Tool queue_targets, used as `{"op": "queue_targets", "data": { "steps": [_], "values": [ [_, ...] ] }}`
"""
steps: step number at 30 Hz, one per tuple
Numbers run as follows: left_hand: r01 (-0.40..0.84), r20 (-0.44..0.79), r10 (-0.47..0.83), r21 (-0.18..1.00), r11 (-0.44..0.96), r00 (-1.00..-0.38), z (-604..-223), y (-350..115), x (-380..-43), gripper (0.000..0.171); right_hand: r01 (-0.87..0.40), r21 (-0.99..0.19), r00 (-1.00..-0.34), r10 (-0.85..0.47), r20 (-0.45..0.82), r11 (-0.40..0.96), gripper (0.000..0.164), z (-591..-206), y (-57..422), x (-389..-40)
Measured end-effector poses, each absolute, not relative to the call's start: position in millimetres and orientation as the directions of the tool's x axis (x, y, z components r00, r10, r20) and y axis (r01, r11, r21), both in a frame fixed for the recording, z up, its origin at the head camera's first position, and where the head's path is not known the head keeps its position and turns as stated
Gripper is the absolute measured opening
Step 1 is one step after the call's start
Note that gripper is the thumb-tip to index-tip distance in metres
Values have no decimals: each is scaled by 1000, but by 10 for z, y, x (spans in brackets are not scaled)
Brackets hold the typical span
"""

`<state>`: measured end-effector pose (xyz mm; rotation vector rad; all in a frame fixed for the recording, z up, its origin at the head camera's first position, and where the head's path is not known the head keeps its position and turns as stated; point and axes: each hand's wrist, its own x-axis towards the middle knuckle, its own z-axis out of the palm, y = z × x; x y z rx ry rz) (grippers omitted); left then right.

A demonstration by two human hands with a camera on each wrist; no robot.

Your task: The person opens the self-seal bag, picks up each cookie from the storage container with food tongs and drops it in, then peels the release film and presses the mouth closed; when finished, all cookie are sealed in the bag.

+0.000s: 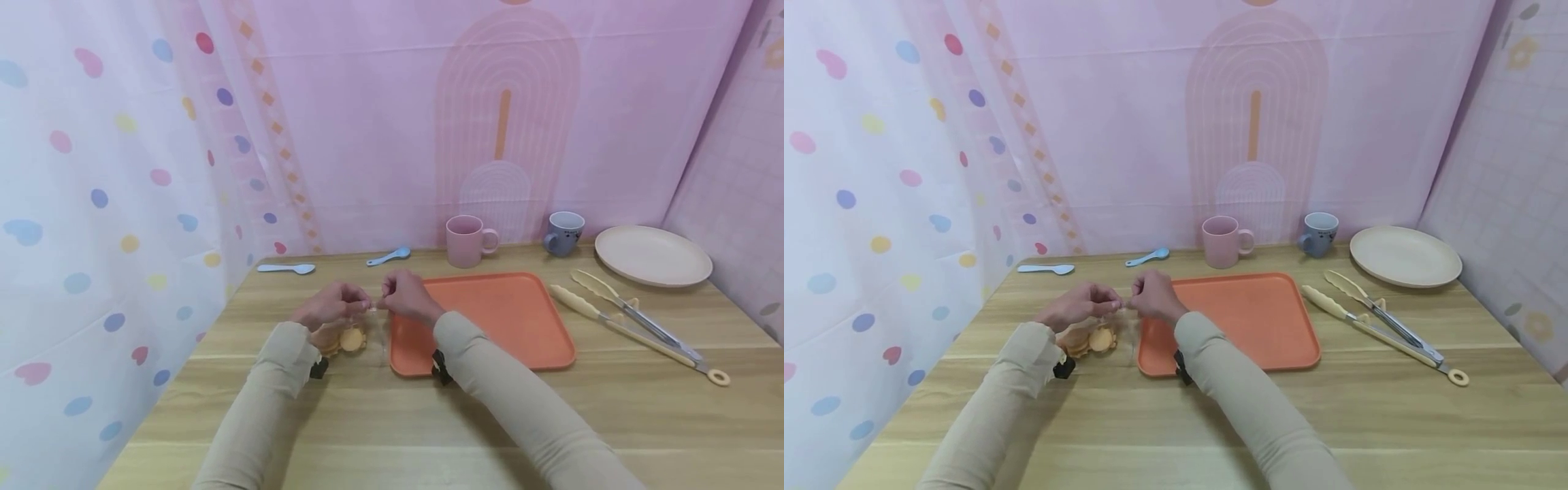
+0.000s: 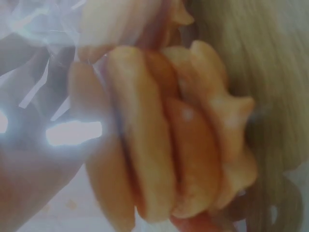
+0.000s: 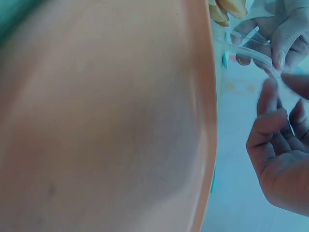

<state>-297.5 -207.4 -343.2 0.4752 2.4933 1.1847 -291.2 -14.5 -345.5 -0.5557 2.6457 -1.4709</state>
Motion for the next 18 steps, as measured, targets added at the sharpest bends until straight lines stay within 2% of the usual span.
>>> {"op": "queue_targets", "data": {
  "steps": [9,18],
  "values": [
    [156,-152,439,792,590,-886,-3433,-2055,-2986,18,-253,-870,-933,-344,103,424,25,-3466,-193,-2910],
    [242,-114,487,757,607,-866,-3426,-2091,-2982,19,-273,-861,-931,-344,124,428,17,-3482,-181,-2934]
  ]
}}
